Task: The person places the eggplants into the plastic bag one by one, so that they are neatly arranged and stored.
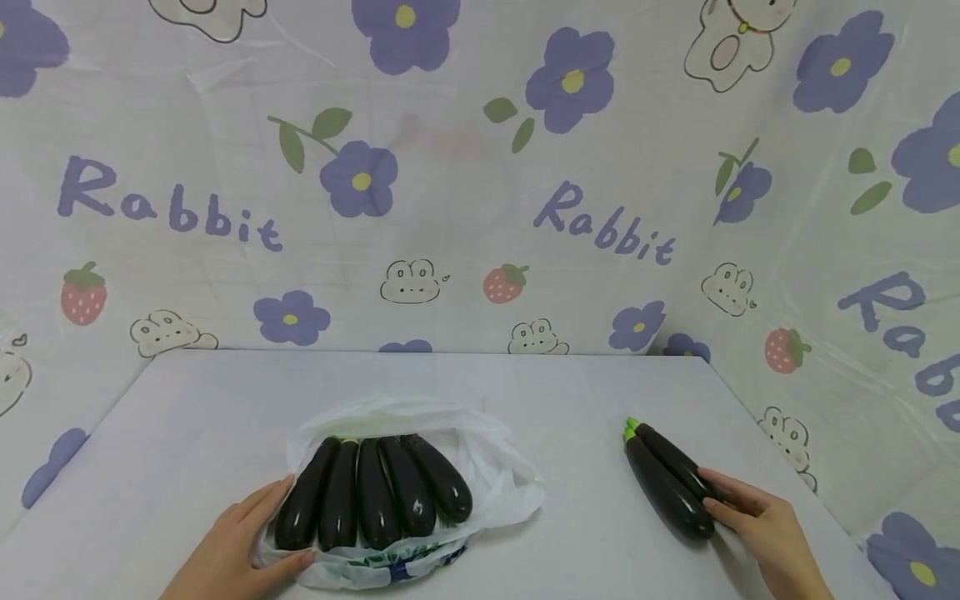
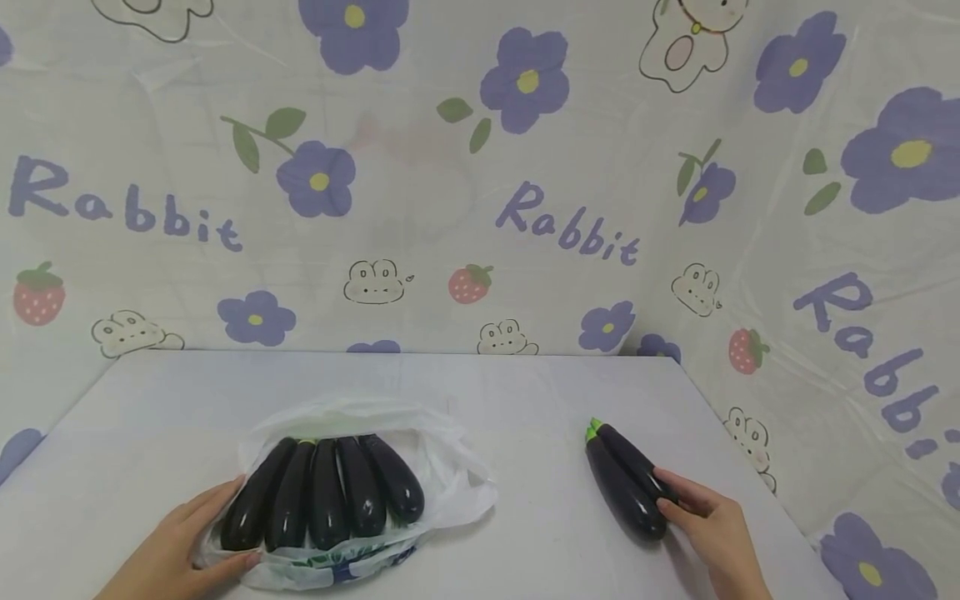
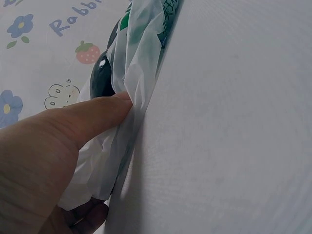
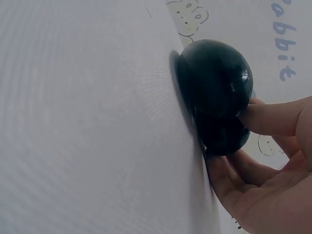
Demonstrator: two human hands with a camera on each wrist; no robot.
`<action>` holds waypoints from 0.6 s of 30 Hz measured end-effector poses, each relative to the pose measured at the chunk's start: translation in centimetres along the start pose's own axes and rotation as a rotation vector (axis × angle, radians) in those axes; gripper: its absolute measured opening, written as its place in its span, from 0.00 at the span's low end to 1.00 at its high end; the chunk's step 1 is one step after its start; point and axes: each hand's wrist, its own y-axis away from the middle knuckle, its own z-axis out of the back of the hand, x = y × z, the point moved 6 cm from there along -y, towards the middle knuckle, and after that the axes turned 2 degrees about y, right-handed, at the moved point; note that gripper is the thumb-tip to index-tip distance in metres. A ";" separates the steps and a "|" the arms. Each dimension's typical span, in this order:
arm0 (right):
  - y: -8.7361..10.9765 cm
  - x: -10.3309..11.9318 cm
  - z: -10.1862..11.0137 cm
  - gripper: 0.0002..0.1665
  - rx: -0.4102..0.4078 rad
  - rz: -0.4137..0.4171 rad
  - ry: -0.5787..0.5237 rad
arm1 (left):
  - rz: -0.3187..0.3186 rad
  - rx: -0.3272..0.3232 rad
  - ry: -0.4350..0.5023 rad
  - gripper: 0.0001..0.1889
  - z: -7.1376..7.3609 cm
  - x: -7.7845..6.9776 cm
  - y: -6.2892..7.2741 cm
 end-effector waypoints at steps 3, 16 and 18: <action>0.0 0.1 0.0 0.37 -0.017 -0.003 0.008 | -0.002 -0.001 0.001 0.56 0.0 0.1 0.1; 0.5 0.4 0.7 0.34 -0.095 -0.006 -0.012 | -0.001 0.006 -0.009 0.55 -0.1 0.0 0.2; 0.6 0.5 0.7 0.34 -0.101 -0.010 -0.027 | 0.001 0.006 -0.012 0.55 -0.1 0.0 0.2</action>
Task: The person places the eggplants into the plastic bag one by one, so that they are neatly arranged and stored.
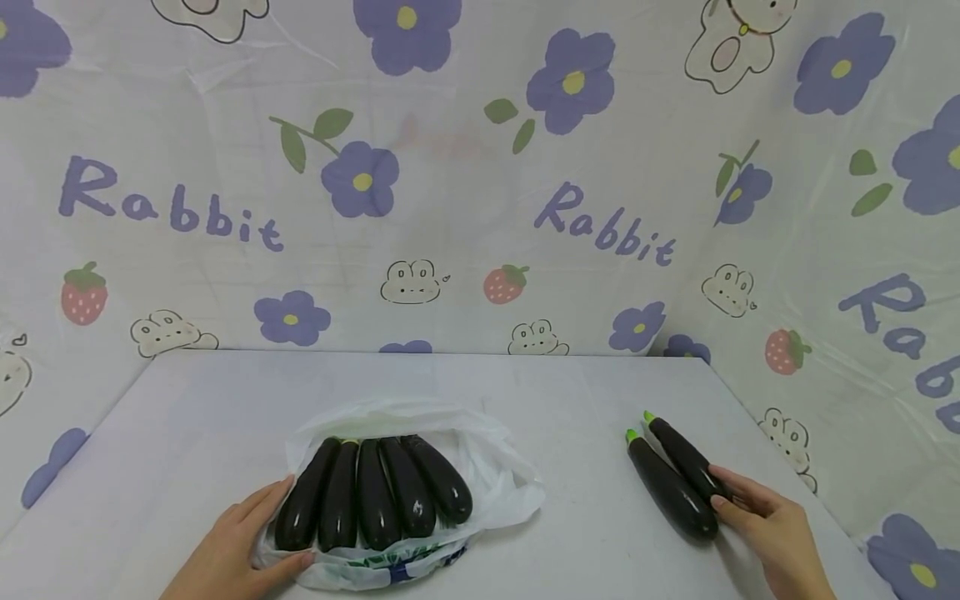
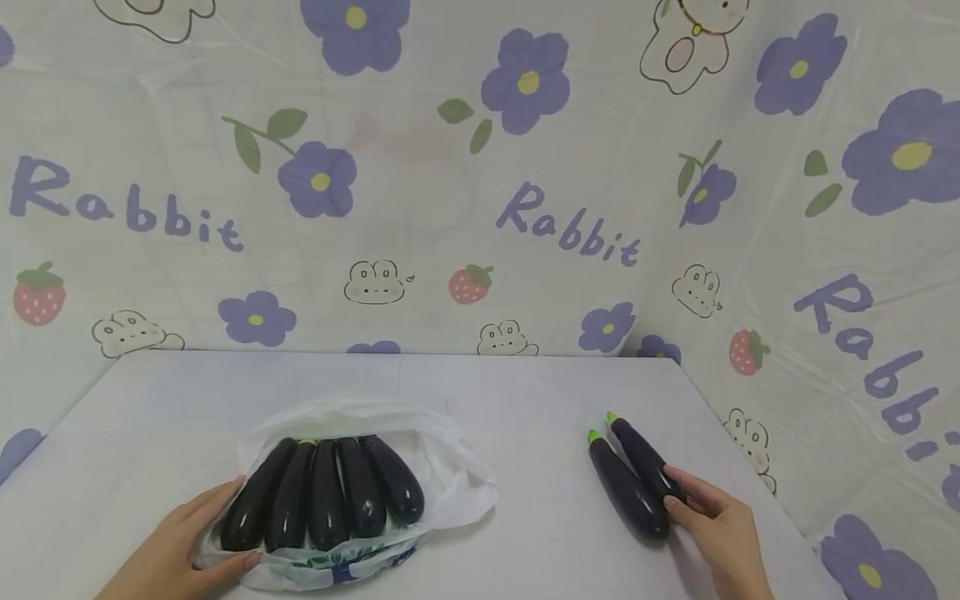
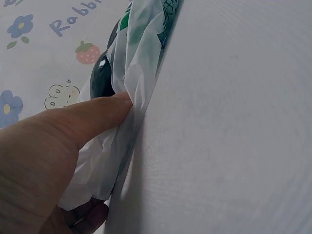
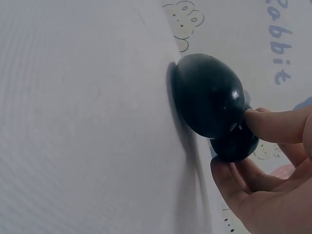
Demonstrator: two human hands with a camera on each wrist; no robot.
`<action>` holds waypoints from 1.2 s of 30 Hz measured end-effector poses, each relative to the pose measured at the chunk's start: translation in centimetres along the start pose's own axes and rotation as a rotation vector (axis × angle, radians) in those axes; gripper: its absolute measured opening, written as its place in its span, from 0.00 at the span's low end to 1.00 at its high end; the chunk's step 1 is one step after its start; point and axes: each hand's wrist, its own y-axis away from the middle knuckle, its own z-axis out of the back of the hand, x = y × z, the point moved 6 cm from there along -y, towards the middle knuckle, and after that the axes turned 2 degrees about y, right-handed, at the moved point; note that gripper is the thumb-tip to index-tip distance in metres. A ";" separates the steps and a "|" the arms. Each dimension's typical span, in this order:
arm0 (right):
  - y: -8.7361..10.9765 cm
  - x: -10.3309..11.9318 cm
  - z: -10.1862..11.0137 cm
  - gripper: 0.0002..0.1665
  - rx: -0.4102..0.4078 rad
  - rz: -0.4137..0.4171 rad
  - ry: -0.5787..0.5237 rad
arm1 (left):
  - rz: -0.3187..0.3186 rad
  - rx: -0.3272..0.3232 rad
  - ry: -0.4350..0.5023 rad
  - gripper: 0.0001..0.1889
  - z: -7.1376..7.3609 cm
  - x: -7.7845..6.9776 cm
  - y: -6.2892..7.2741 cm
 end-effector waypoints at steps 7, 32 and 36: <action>0.0 0.3 0.2 0.35 -0.049 0.015 -0.019 | -0.010 -0.018 0.015 0.55 0.0 0.1 0.1; 1.0 1.5 -0.5 0.37 -0.106 -0.031 -0.055 | -0.020 -0.023 0.015 0.52 0.0 0.1 0.1; 1.2 1.7 -0.5 0.36 -0.109 -0.015 -0.083 | -0.020 -0.024 0.012 0.52 0.0 0.1 0.1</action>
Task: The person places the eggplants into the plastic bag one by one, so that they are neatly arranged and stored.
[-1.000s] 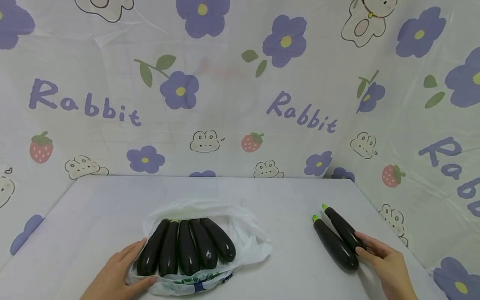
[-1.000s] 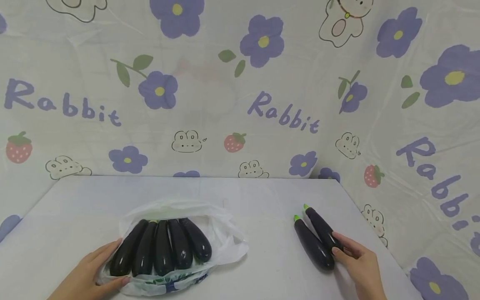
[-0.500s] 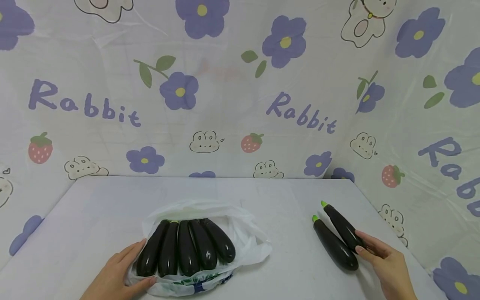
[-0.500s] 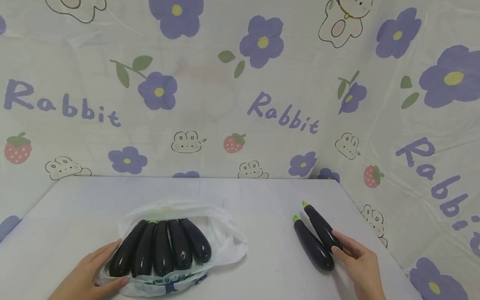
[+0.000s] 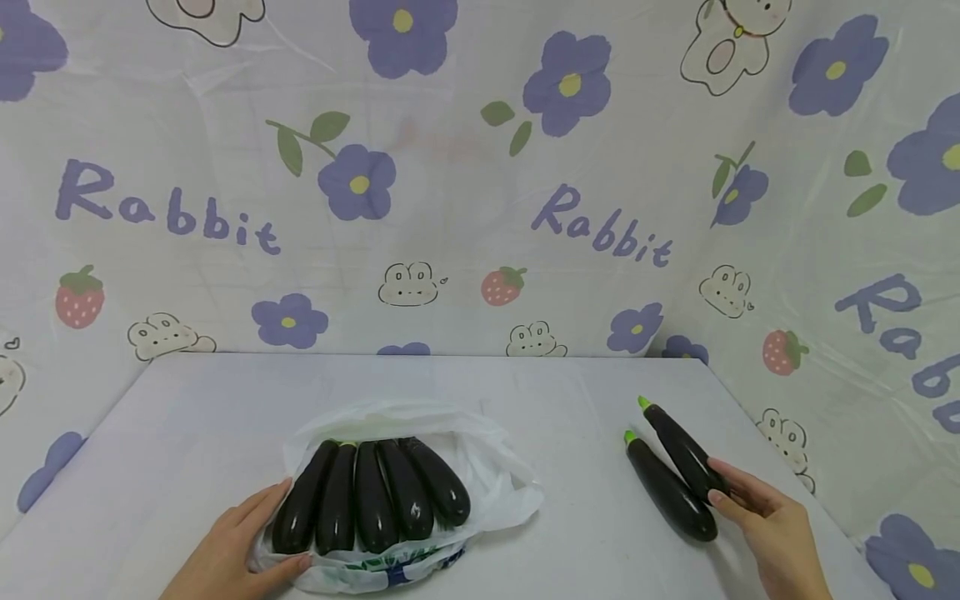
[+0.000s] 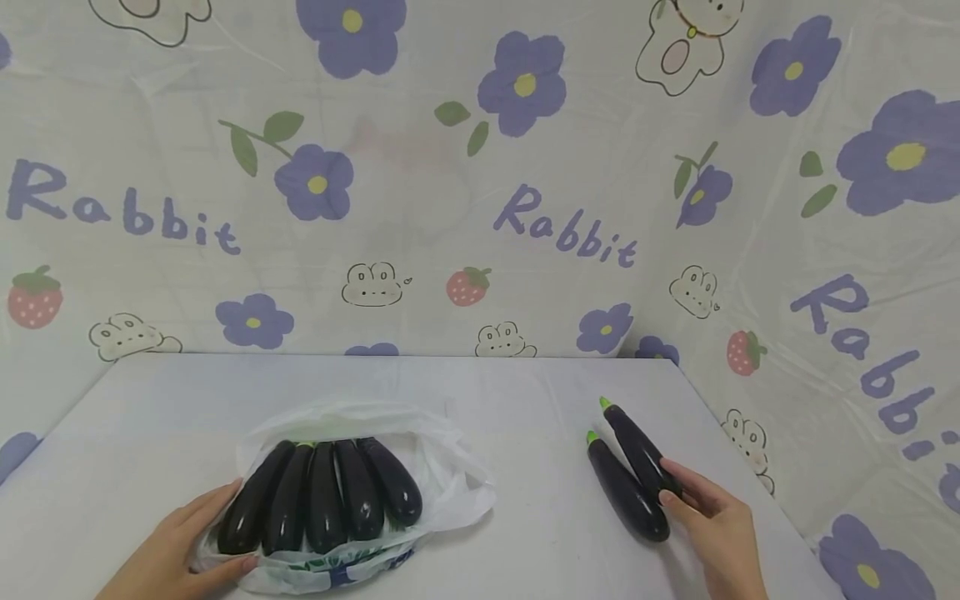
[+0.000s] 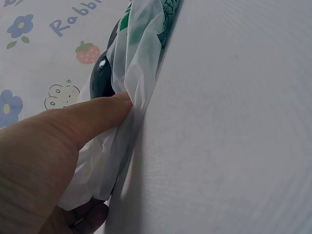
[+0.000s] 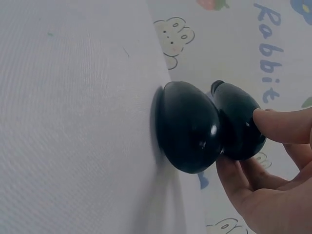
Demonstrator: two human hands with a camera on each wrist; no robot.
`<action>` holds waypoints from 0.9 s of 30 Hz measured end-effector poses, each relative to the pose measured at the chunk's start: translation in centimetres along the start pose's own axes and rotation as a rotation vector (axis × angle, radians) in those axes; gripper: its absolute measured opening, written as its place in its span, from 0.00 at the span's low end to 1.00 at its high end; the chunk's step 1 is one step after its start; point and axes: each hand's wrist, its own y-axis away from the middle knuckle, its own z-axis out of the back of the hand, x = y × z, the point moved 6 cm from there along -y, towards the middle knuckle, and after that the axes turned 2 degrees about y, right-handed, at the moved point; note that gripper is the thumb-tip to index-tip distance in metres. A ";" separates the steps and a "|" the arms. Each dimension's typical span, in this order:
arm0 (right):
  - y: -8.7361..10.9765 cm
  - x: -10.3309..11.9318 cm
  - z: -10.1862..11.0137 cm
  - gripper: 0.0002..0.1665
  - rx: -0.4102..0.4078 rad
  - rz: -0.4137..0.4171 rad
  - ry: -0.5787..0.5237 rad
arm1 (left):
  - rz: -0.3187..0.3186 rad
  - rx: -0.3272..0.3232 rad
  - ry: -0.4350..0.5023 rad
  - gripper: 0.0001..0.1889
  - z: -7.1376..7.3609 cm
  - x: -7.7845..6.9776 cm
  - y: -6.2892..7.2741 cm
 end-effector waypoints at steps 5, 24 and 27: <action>0.4 0.2 -0.2 0.36 0.018 -0.006 -0.025 | -0.002 -0.001 0.002 0.52 0.0 0.0 0.0; 3.2 3.4 -2.6 0.37 0.212 0.163 -0.236 | 0.001 -0.001 -0.005 0.53 0.0 0.1 0.0; 4.1 4.1 -3.9 0.35 0.266 0.192 -0.196 | -0.008 -0.008 -0.004 0.53 0.1 0.0 0.0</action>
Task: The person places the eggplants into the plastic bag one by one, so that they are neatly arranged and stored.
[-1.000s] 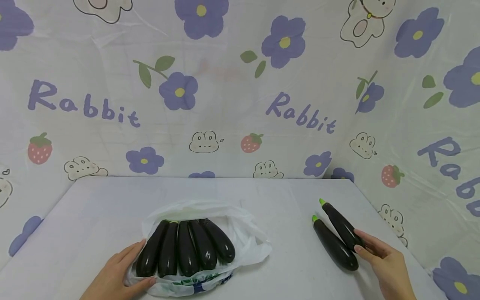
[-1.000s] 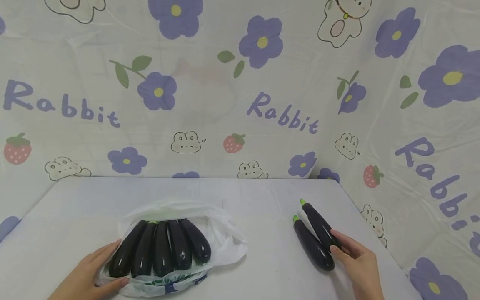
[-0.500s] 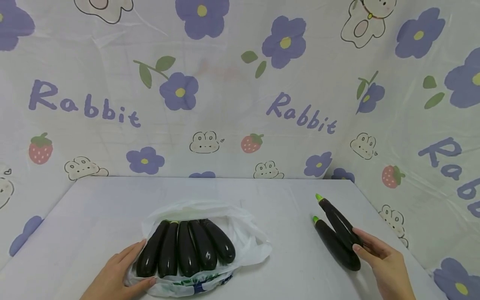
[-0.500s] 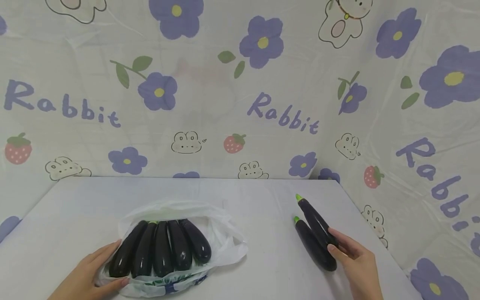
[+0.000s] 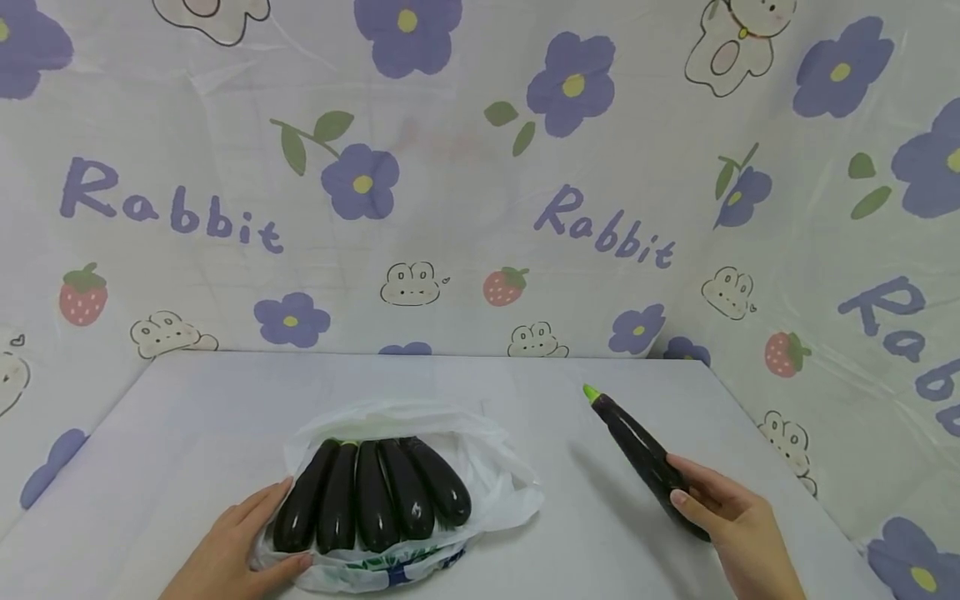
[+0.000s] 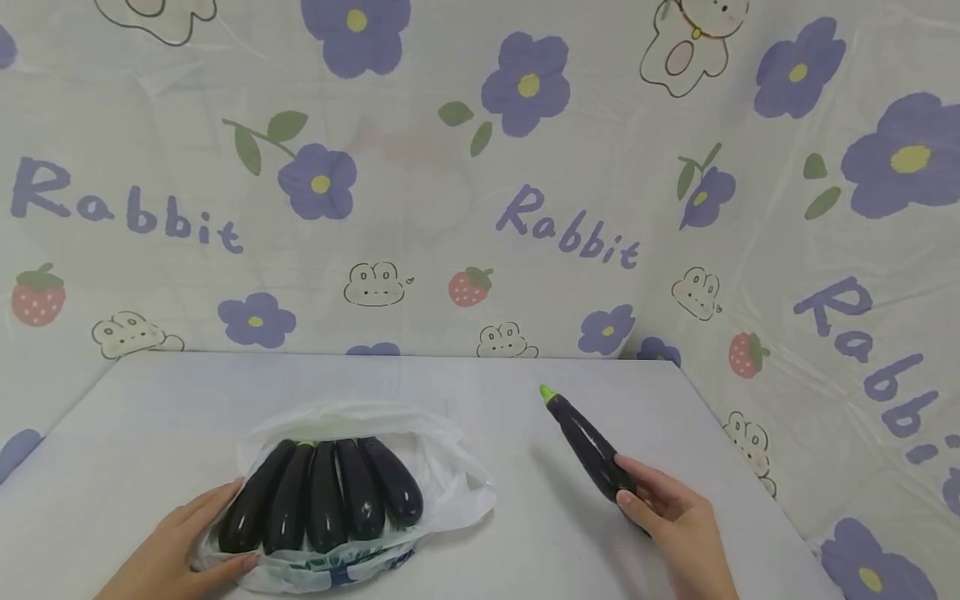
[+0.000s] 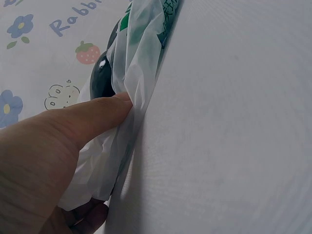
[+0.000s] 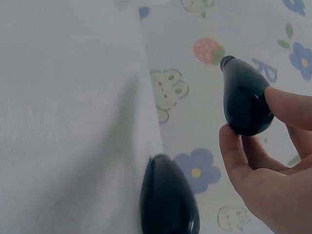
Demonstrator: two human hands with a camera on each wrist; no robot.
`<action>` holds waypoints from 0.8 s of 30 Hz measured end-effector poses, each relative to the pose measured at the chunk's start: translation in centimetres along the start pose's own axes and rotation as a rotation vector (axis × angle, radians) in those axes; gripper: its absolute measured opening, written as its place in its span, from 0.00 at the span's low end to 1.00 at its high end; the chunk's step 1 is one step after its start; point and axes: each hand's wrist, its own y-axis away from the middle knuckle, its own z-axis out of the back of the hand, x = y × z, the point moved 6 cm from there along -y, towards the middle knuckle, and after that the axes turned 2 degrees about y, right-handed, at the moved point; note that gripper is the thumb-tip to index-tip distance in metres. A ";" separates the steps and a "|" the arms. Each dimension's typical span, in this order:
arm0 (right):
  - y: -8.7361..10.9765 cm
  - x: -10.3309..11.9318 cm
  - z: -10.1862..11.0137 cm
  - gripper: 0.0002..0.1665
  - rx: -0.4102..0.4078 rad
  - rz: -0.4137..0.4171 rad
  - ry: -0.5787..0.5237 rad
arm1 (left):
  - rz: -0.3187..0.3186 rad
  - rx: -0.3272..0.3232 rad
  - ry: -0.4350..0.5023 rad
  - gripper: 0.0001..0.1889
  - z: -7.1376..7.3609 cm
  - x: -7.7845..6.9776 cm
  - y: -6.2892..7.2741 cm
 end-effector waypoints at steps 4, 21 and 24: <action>0.5 0.7 -2.0 0.33 0.061 0.027 0.042 | 0.016 0.003 0.001 0.54 0.1 -0.1 -0.1; 1.3 1.3 -5.9 0.29 0.097 -0.039 0.120 | 0.031 0.033 -0.002 0.55 0.0 -0.1 -0.2; 1.3 1.4 -6.1 0.29 0.094 -0.044 0.109 | 0.021 0.031 0.000 0.54 0.0 -0.1 -0.1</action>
